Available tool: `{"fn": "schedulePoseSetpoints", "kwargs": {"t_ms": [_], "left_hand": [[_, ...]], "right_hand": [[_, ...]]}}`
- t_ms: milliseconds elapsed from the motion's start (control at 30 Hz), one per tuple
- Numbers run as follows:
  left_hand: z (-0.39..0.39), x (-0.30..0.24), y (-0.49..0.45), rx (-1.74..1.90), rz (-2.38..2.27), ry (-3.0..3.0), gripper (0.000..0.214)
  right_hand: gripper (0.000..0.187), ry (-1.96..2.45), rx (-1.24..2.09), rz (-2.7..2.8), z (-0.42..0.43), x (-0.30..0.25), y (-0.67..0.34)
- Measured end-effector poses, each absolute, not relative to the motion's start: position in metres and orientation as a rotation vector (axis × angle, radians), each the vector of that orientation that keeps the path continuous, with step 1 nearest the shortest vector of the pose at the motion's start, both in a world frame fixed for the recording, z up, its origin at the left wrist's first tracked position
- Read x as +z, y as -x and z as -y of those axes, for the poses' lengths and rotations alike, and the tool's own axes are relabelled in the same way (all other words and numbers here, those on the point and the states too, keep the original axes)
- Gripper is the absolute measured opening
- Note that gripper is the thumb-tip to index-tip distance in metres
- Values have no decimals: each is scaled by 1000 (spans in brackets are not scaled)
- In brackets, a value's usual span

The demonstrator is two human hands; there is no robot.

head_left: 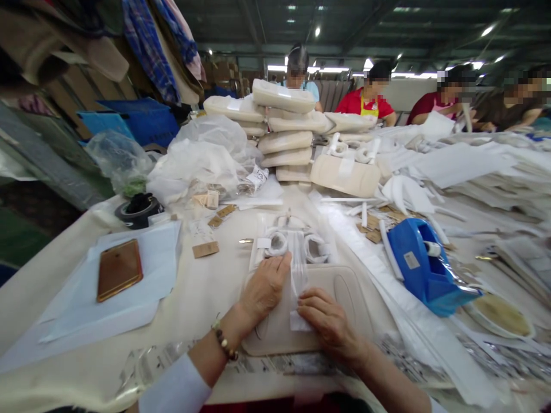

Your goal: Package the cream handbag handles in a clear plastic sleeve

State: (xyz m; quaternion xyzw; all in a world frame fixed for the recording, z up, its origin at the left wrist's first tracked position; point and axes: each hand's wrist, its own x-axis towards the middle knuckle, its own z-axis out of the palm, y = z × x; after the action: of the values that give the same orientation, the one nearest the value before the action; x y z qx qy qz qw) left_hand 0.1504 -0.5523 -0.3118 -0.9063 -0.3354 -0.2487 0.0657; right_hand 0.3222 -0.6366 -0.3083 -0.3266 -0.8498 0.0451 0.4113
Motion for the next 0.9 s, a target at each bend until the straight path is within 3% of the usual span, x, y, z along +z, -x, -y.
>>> {"fn": "schedulePoseSetpoints", "kwargs": {"t_ms": [233,533,900], "left_hand": [[558,-310,-145,-1025,713,2670,34],[563,-297,-145,-881,227,2769,32],[586,-309,-145,-796,434,2810,33]], "right_hand": [[34,787,-104,2272,645,-305,-322],[33,786,-242,2279,654,-313,-325],[34,732,-159,2241,660,-317,-330]]}}
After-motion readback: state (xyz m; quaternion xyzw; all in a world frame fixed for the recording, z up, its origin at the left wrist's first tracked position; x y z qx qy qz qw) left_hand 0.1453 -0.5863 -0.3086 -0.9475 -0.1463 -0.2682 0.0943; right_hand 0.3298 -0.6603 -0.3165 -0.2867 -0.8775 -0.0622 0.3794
